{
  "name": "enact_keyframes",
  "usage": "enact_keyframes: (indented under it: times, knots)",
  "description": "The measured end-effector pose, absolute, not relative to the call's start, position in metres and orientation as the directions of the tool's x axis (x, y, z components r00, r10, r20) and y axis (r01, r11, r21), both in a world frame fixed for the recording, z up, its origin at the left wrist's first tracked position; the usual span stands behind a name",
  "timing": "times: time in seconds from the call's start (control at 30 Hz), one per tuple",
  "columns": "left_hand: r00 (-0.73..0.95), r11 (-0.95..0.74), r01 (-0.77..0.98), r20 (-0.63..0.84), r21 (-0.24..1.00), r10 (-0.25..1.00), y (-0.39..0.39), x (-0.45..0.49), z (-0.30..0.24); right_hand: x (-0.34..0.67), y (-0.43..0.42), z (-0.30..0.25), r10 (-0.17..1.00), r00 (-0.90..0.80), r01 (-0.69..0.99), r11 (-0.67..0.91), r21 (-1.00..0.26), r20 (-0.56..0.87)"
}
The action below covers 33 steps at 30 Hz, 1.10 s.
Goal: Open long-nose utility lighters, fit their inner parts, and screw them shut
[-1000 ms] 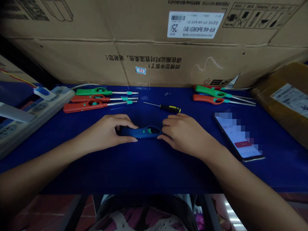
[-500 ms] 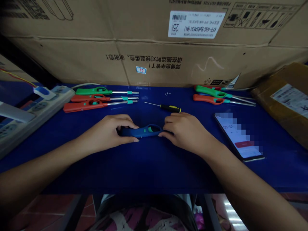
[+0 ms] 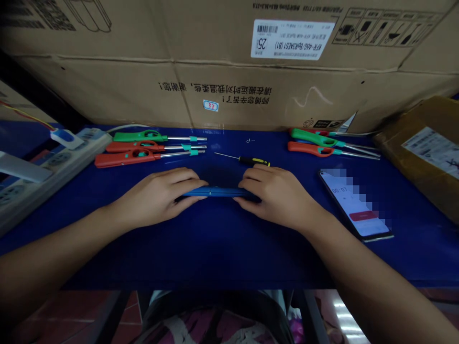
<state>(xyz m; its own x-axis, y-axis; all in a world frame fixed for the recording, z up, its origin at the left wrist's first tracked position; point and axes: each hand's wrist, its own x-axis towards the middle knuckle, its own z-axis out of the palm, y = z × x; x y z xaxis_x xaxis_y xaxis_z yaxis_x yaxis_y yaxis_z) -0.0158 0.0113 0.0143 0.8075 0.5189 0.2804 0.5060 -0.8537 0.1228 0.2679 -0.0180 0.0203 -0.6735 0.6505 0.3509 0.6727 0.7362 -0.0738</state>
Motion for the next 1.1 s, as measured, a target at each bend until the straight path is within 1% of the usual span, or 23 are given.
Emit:
enact_keyframes:
  times: [0.07, 0.17, 0.3, 0.4, 0.53, 0.73, 0.8, 0.9, 1.0, 1.1]
  knots:
    - [0.806, -0.852, 0.500, 0.277, 0.156, 0.523, 0.010, -0.015, 0.015, 0.265, -0.019, 0.018, 0.615, -0.670, 0.632, 0.766, -0.114, 0.417]
    - [0.820, -0.862, 0.486, 0.263, 0.147, 0.508, 0.007, -0.013, 0.015, 0.258, -0.022, 0.014, 0.567, -0.666, 0.591, 0.797, -0.122, 0.485]
    - [0.832, -0.872, 0.465, 0.262, 0.153, 0.489, 0.004, -0.010, 0.015, 0.250, -0.025, 0.010, 0.571, -0.624, 0.592, 0.791, -0.154, 0.533]
    - [0.828, -0.867, 0.468, 0.260, 0.170, 0.497, 0.003, -0.009, 0.015, 0.248, -0.026, 0.007, 0.587, -0.603, 0.600, 0.780, -0.178, 0.541]
    - [0.829, -0.864, 0.470, 0.246, 0.178, 0.502, 0.001, -0.007, 0.015, 0.247, -0.025, 0.005, 0.576, -0.619, 0.606, 0.782, -0.142, 0.533]
    - [0.829, -0.867, 0.484, 0.255, 0.118, 0.498, 0.008, -0.010, 0.016, 0.252, -0.020, 0.010, 0.606, -0.621, 0.595, 0.777, -0.205, 0.497]
    - [0.812, -0.853, 0.504, 0.264, 0.133, 0.521, 0.010, -0.013, 0.018, 0.257, -0.018, 0.014, 0.605, -0.627, 0.602, 0.776, -0.189, 0.490]
    - [0.784, -0.831, 0.525, 0.278, 0.182, 0.556, 0.012, -0.017, 0.022, 0.266, -0.016, 0.019, 0.623, -0.585, 0.635, 0.750, -0.185, 0.519]
    - [0.770, -0.827, 0.519, 0.300, 0.219, 0.563, 0.011, -0.017, 0.022, 0.269, -0.015, 0.020, 0.627, -0.577, 0.641, 0.745, -0.186, 0.523]
    - [0.758, -0.830, 0.508, 0.339, 0.230, 0.557, 0.010, -0.016, 0.019, 0.266, -0.016, 0.017, 0.624, -0.580, 0.638, 0.747, -0.185, 0.523]
